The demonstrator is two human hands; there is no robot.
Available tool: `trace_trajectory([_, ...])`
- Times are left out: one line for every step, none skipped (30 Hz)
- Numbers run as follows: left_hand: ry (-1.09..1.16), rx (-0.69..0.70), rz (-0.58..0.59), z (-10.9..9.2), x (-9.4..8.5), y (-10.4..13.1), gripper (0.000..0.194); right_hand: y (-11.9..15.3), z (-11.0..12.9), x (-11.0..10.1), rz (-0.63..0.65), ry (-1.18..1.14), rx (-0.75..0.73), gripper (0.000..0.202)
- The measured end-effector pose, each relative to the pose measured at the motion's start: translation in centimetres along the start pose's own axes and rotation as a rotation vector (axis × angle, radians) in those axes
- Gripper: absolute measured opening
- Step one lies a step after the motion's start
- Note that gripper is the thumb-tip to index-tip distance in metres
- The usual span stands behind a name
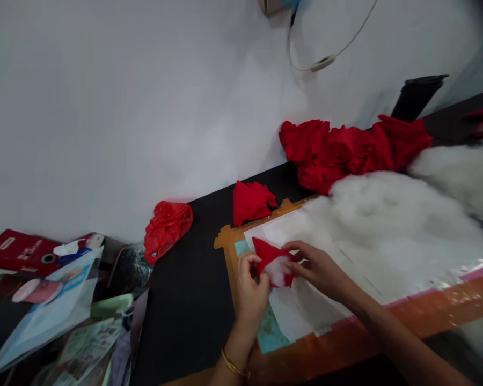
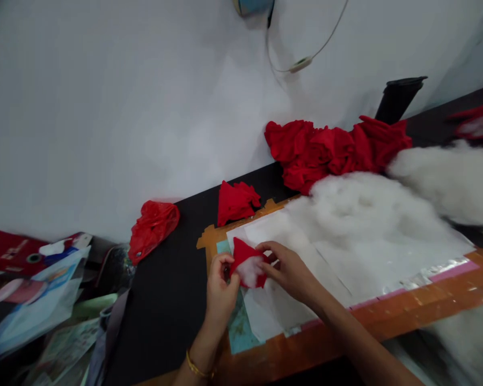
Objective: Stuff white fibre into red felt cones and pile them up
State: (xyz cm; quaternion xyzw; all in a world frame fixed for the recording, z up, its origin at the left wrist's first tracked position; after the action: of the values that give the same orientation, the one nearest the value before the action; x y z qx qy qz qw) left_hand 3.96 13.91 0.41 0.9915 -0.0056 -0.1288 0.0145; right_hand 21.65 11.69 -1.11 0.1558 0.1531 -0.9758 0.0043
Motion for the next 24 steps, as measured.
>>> trace_trajectory([-0.003,0.029,0.027,-0.3,0.3,0.2,0.037,-0.1,-0.2,0.1,-0.009,0.028,-0.013,0.022])
trace_trajectory([-0.020,0.054,0.046,-0.6,0.5,0.5,0.037,-0.2,-0.3,0.3,-0.017,0.062,-0.034,0.017])
trace_trajectory([-0.050,0.076,0.055,-0.7,0.7,0.7,0.037,-0.3,-0.5,0.7,-0.024,0.097,-0.059,0.015])
trace_trajectory([-0.095,0.094,0.058,-0.6,0.8,0.8,0.035,-0.3,-0.7,1.1,-0.029,0.129,-0.084,0.015])
trace_trajectory([-0.145,0.109,0.059,-0.5,1.0,1.0,0.032,-0.2,-0.9,1.4,-0.034,0.157,-0.106,0.017])
trace_trajectory([-0.195,0.119,0.063,-0.2,1.0,1.1,0.029,-0.1,-1.0,1.7,-0.039,0.181,-0.128,0.019])
trace_trajectory([-0.235,0.127,0.076,0.0,1.1,1.1,0.029,0.2,-1.2,1.9,-0.046,0.202,-0.146,0.021])
trace_trajectory([-0.260,0.134,0.098,0.4,1.2,1.2,0.030,0.5,-1.5,1.9,-0.053,0.220,-0.157,0.022])
trace_trajectory([-0.264,0.141,0.121,0.6,1.2,1.3,0.030,0.7,-1.7,1.8,-0.064,0.231,-0.161,0.023])
trace_trajectory([-0.241,0.143,0.136,0.8,0.9,1.3,0.029,1.0,-1.9,1.5,-0.076,0.232,-0.159,0.023])
trace_trajectory([-0.188,0.134,0.142,1.0,0.6,1.2,0.027,1.2,-2.1,1.1,-0.086,0.217,-0.152,0.022])
trace_trajectory([-0.106,0.099,0.138,1.3,0.0,0.9,0.026,1.4,-2.3,0.8,-0.096,0.185,-0.142,0.022])
trace_trajectory([0.006,0.031,0.123,1.8,-0.6,0.5,0.026,1.6,-2.4,0.5,-0.104,0.134,-0.132,0.020])
trace_trajectory([0.145,-0.077,0.104,2.6,-1.2,0.0,0.028,1.6,-2.3,0.3,-0.112,0.067,-0.124,0.017])
trace_trajectory([0.300,-0.214,0.097,3.6,-1.4,-0.4,0.032,1.6,-2.3,0.3,-0.120,-0.013,-0.115,0.013])
trace_trajectory([0.458,-0.360,0.117,4.6,-1.2,-0.6,0.037,1.6,-2.2,0.3,-0.134,-0.098,-0.103,0.010])
trace_trajectory([0.611,-0.495,0.167,5.3,-0.4,-0.7,0.042,1.6,-2.0,0.5,-0.149,-0.180,-0.089,0.008])
trace_trajectory([0.741,-0.600,0.237,5.6,0.7,-0.5,0.046,1.7,-2.0,0.7,-0.160,-0.250,-0.066,0.011])
trace_trajectory([0.840,-0.662,0.314,5.4,1.9,-0.4,0.048,1.7,-2.0,1.1,-0.154,-0.300,-0.039,0.013])
trace_trajectory([0.906,-0.696,0.380,5.0,3.0,-0.3,0.048,1.8,-1.9,1.5,-0.136,-0.318,-0.016,0.014])
trace_trajectory([0.947,-0.721,0.411,4.6,3.9,-0.2,0.046,2.0,-1.8,1.7,-0.113,-0.295,-0.007,0.013])
trace_trajectory([0.979,-0.749,0.402,4.5,4.7,-0.1,0.044,2.2,-1.4,1.6,-0.105,-0.218,-0.026,0.012])
trace_trajectory([1.007,-0.786,0.368,4.5,5.2,0.0,0.042,2.4,-0.9,1.0,-0.123,-0.088,-0.073,0.014])
trace_trajectory([1.038,-0.829,0.320,4.6,5.7,0.0,0.041,2.8,0.1,0.2,-0.161,0.079,-0.153,0.019])
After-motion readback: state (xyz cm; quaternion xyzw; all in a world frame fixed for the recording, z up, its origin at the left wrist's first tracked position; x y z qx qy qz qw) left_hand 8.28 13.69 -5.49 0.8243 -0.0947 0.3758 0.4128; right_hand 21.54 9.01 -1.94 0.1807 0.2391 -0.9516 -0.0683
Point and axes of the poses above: each hand's wrist, its own y-axis away from the middle knuckle, its own x-axis out of the palm, z = x × y, the point moved 8 cm from there along -y, towards the middle knuckle, and after that the axes turned 13 degrees about -x, right-handed, at the moved point
